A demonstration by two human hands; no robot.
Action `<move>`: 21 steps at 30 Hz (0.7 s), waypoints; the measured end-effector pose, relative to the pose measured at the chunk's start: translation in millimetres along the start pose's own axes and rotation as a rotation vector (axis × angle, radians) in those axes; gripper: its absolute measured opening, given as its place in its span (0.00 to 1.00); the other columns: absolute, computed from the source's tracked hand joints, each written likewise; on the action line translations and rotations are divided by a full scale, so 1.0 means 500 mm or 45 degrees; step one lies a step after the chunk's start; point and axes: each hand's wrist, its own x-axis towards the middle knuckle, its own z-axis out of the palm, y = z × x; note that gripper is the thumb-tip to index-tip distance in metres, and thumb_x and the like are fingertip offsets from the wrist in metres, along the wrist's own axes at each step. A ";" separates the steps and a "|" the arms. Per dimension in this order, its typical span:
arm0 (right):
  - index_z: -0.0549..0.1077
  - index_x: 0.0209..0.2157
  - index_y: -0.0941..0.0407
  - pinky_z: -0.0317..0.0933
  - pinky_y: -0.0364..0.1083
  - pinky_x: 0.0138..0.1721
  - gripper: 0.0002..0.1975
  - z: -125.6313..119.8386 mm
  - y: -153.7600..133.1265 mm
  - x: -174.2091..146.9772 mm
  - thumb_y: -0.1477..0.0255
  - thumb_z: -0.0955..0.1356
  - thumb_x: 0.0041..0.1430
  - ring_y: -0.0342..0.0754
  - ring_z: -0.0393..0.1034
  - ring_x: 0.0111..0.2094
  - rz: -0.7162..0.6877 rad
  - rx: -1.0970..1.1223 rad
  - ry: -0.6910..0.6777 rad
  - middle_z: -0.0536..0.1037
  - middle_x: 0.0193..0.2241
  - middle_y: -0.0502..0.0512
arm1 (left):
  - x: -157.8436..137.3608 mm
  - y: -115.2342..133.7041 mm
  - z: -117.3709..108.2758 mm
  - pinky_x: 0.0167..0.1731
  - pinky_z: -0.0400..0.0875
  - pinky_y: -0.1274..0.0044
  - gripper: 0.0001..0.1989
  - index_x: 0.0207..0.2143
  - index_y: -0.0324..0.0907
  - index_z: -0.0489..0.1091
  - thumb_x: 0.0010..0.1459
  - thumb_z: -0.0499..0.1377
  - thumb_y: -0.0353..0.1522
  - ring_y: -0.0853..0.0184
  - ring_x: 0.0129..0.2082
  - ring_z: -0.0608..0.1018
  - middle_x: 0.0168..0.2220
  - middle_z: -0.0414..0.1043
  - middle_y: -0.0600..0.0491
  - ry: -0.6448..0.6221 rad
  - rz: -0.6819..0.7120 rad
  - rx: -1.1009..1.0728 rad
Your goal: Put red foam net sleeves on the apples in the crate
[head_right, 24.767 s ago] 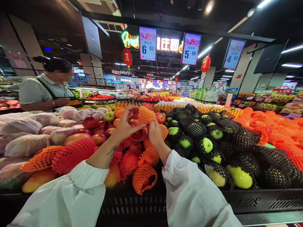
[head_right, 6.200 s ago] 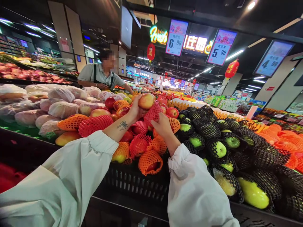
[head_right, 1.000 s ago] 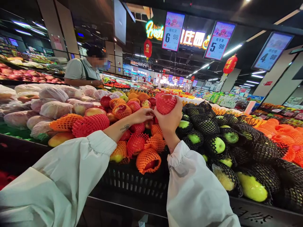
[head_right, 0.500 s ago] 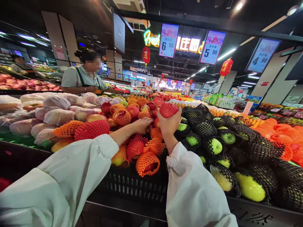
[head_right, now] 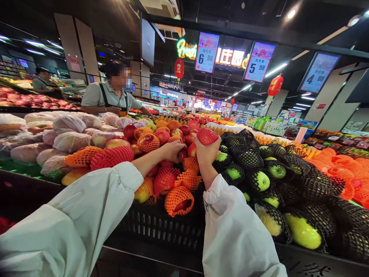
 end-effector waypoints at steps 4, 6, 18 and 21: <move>0.63 0.52 0.54 0.65 0.63 0.57 0.42 -0.002 -0.028 -0.001 0.57 0.79 0.37 0.59 0.74 0.47 0.204 0.028 0.071 0.76 0.49 0.63 | -0.005 -0.015 -0.007 0.55 0.70 0.66 0.36 0.57 0.35 0.71 0.45 0.71 0.36 0.48 0.55 0.75 0.52 0.75 0.38 0.035 0.012 -0.089; 0.63 0.51 0.54 0.66 0.62 0.57 0.42 -0.004 -0.036 0.000 0.57 0.79 0.34 0.59 0.74 0.47 0.252 0.043 0.047 0.77 0.49 0.63 | -0.005 -0.021 -0.010 0.56 0.69 0.66 0.37 0.58 0.36 0.71 0.45 0.71 0.36 0.49 0.55 0.76 0.53 0.76 0.39 0.022 0.044 -0.118; 0.63 0.49 0.55 0.67 0.60 0.56 0.41 -0.010 -0.056 0.006 0.61 0.79 0.33 0.58 0.75 0.46 0.398 0.123 0.007 0.77 0.48 0.60 | -0.015 -0.026 -0.030 0.59 0.66 0.65 0.36 0.57 0.33 0.73 0.44 0.71 0.34 0.48 0.54 0.77 0.52 0.77 0.38 0.106 0.124 -0.131; 0.62 0.48 0.54 0.67 0.59 0.56 0.40 -0.010 -0.055 0.007 0.61 0.80 0.33 0.57 0.75 0.46 0.407 0.142 0.003 0.77 0.48 0.60 | -0.020 -0.029 -0.033 0.60 0.65 0.64 0.36 0.57 0.33 0.73 0.43 0.70 0.34 0.48 0.55 0.76 0.54 0.77 0.39 0.139 0.115 -0.179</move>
